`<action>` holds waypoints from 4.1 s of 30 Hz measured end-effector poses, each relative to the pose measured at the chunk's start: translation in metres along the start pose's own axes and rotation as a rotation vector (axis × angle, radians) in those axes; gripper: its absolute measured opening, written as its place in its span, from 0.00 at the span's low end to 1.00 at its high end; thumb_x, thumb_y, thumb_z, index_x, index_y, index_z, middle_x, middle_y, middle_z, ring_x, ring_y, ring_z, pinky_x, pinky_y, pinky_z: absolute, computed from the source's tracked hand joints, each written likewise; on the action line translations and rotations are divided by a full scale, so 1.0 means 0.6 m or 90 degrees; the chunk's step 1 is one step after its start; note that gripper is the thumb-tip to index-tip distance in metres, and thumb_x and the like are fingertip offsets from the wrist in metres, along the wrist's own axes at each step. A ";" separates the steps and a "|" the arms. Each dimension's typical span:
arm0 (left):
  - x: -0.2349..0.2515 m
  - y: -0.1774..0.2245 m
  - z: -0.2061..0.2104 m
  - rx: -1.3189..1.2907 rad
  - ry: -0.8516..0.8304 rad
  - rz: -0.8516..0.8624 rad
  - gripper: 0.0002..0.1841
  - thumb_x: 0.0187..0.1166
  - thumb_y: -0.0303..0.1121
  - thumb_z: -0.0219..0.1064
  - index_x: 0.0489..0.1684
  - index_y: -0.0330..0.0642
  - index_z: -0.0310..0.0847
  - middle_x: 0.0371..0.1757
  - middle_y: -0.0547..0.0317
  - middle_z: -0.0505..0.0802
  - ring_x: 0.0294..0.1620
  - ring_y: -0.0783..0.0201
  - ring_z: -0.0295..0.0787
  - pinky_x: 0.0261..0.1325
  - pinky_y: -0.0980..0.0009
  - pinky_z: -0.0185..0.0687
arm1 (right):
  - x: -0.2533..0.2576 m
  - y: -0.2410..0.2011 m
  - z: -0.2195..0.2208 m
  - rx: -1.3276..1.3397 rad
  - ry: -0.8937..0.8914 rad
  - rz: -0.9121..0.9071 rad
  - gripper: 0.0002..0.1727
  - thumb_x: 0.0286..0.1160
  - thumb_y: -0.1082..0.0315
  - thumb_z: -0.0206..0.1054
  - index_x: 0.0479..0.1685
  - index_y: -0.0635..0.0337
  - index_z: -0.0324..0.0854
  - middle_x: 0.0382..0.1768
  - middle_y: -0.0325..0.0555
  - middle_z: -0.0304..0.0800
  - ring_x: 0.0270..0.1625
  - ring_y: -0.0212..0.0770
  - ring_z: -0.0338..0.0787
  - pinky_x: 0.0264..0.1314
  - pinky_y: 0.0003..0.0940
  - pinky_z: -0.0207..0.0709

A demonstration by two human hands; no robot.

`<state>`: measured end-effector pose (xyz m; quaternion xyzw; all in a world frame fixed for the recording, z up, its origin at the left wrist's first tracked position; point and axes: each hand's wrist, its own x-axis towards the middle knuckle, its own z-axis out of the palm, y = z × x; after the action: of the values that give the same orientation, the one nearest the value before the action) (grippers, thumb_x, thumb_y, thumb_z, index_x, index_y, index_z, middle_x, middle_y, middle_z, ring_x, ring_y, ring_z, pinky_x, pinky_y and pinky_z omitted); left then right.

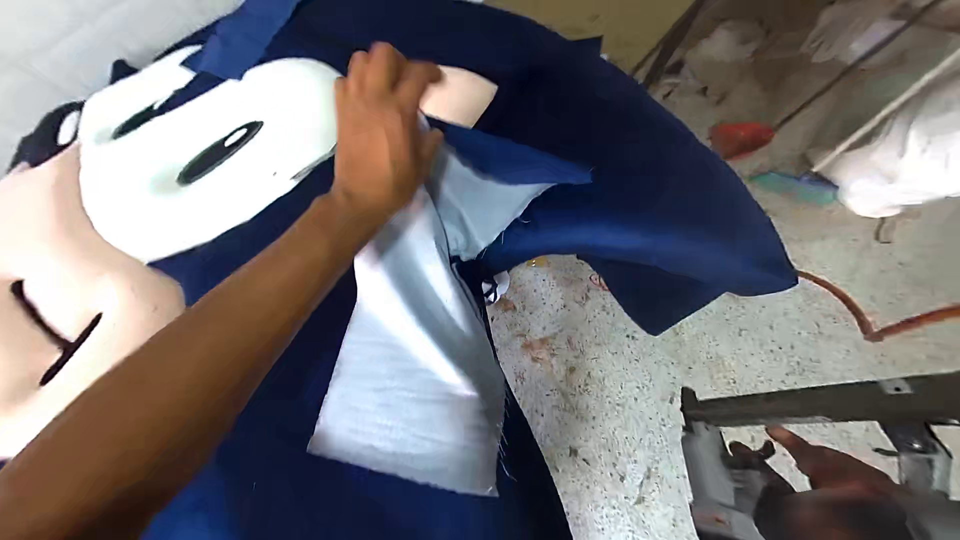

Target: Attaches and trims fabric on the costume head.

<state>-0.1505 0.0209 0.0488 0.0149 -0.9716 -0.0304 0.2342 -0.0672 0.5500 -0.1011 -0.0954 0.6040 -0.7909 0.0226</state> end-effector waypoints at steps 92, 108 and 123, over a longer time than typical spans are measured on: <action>0.120 -0.102 0.173 -0.318 -0.508 0.186 0.16 0.79 0.51 0.69 0.22 0.55 0.78 0.19 0.66 0.82 0.23 0.63 0.82 0.25 0.53 0.76 | 0.120 0.035 0.548 -0.302 0.153 -0.048 0.12 0.73 0.61 0.75 0.48 0.59 0.87 0.42 0.54 0.95 0.43 0.56 0.96 0.48 0.51 0.93; 0.166 -0.141 0.213 -0.793 -0.612 0.226 0.05 0.74 0.28 0.75 0.42 0.44 0.89 0.35 0.63 0.96 0.37 0.72 0.95 0.41 0.74 0.95 | 0.157 0.054 0.560 -0.384 0.170 -0.086 0.09 0.70 0.64 0.74 0.44 0.57 0.88 0.37 0.48 0.95 0.38 0.48 0.95 0.40 0.43 0.92; 0.157 -0.163 0.220 -0.848 -0.585 0.262 0.11 0.69 0.26 0.78 0.48 0.42 0.89 0.41 0.62 0.97 0.43 0.69 0.96 0.49 0.71 0.96 | 0.111 0.045 0.561 -0.289 0.184 -0.036 0.11 0.72 0.64 0.75 0.45 0.62 0.85 0.40 0.59 0.95 0.43 0.62 0.96 0.50 0.57 0.93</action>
<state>-0.2933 -0.0736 -0.0319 -0.3181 -0.7324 -0.5585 -0.2248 -0.0746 0.2124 -0.0340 -0.0011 0.7602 -0.6407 -0.1077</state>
